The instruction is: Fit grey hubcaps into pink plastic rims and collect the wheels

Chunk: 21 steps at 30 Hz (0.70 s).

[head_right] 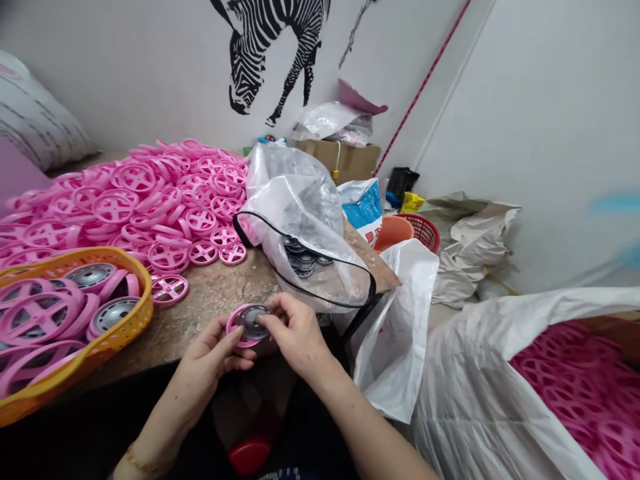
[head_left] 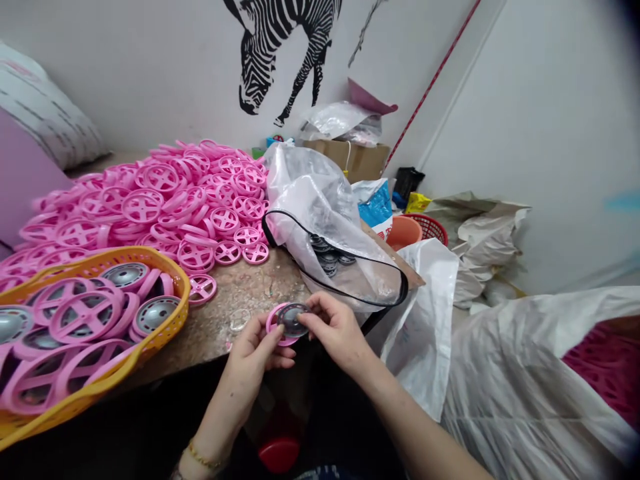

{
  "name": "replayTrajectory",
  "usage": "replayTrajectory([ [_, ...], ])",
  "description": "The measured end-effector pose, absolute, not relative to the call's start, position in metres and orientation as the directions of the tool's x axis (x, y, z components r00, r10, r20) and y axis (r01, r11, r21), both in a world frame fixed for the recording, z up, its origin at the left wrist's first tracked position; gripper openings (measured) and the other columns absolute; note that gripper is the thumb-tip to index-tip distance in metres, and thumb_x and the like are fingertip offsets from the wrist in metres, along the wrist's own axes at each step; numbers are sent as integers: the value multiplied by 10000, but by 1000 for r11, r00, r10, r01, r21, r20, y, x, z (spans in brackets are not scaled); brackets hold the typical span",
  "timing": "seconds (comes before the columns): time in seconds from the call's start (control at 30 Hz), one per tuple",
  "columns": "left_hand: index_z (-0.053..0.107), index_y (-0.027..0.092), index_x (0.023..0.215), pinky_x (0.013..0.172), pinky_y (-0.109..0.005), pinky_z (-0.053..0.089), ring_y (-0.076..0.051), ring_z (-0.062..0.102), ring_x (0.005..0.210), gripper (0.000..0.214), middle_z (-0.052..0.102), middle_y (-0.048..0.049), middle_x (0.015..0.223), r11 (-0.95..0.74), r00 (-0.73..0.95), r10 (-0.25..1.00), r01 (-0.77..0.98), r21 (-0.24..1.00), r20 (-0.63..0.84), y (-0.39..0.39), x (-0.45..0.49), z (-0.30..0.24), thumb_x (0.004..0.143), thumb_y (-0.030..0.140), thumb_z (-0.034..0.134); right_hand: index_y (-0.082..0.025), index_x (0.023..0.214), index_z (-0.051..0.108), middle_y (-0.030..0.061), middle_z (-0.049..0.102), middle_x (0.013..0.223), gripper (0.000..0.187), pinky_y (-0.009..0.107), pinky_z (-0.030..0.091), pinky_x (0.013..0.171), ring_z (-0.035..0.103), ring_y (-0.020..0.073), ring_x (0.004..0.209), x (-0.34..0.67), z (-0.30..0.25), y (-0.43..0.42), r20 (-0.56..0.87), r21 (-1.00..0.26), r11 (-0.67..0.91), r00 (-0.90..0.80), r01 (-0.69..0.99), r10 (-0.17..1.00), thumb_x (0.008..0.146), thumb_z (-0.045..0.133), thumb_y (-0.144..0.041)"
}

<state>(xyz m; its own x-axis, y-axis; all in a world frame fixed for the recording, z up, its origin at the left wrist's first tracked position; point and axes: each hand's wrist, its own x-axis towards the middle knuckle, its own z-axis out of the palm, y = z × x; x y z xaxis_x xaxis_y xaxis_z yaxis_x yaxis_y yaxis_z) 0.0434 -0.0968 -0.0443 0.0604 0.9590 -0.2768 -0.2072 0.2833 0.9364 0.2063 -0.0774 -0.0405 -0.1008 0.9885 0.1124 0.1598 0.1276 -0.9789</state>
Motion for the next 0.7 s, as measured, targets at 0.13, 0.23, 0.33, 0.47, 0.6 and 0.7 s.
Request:
replayTrajectory([
  [0.13, 601, 148, 992, 523, -247, 594, -139, 670, 585, 432, 684, 1, 757, 251, 49, 968, -172, 953, -246, -98, 41, -48, 707, 424, 771, -183, 894, 617, -2, 582, 824, 104, 258, 427, 678, 549, 138, 733, 197, -45, -83, 266, -889, 278, -85, 363, 960, 820, 672, -230],
  [0.23, 603, 148, 1024, 534, -250, 593, -139, 669, 596, 409, 685, -6, 788, 229, 54, 973, -161, 960, -223, -100, 37, -51, 741, 410, 742, -182, 1071, 613, 17, 609, 928, 289, 267, 448, 707, 569, 142, 765, 200, -46, -83, 222, -915, 235, -76, 329, 972, 807, 697, -262],
  [0.33, 606, 154, 1046, 561, -258, 597, -143, 673, 630, 370, 682, -17, 833, 203, 99, 977, -148, 968, -190, -102, 35, -52, 783, 392, 711, -190, 1102, 636, 27, 658, 968, 271, 276, 468, 767, 609, 163, 858, 204, -44, -82, 140, -964, 178, -192, 197, 971, 849, 651, -285],
  [0.47, 618, 178, 1071, 624, -303, 614, -173, 688, 720, 312, 665, -33, 922, 156, 168, 976, -108, 982, -136, -107, 34, -49, 859, 405, 641, -194, 966, 687, -5, 671, 879, 134, 258, 459, 762, 603, 149, 827, 204, -44, -86, 123, -987, 146, -264, 69, 957, 857, 627, -245],
  [0.6, 640, 199, 1055, 644, -324, 616, -209, 690, 793, 277, 657, -47, 958, 30, 181, 983, -6, 1000, -29, -110, 36, -45, 914, 425, 565, -193, 890, 692, -20, 647, 801, 86, 244, 449, 704, 580, 140, 759, 198, -45, -93, 123, -992, 127, -191, 10, 974, 829, 652, -238],
  [0.7, 662, 197, 958, 547, -277, 578, -180, 665, 651, 244, 641, -24, 816, -69, 132, 990, 100, 993, 56, -111, 37, -46, 916, 415, 562, -190, 849, 683, -21, 637, 764, 61, 249, 446, 708, 572, 140, 738, 193, -45, -98, 150, -988, 155, -155, 18, 976, 830, 641, -229],
])
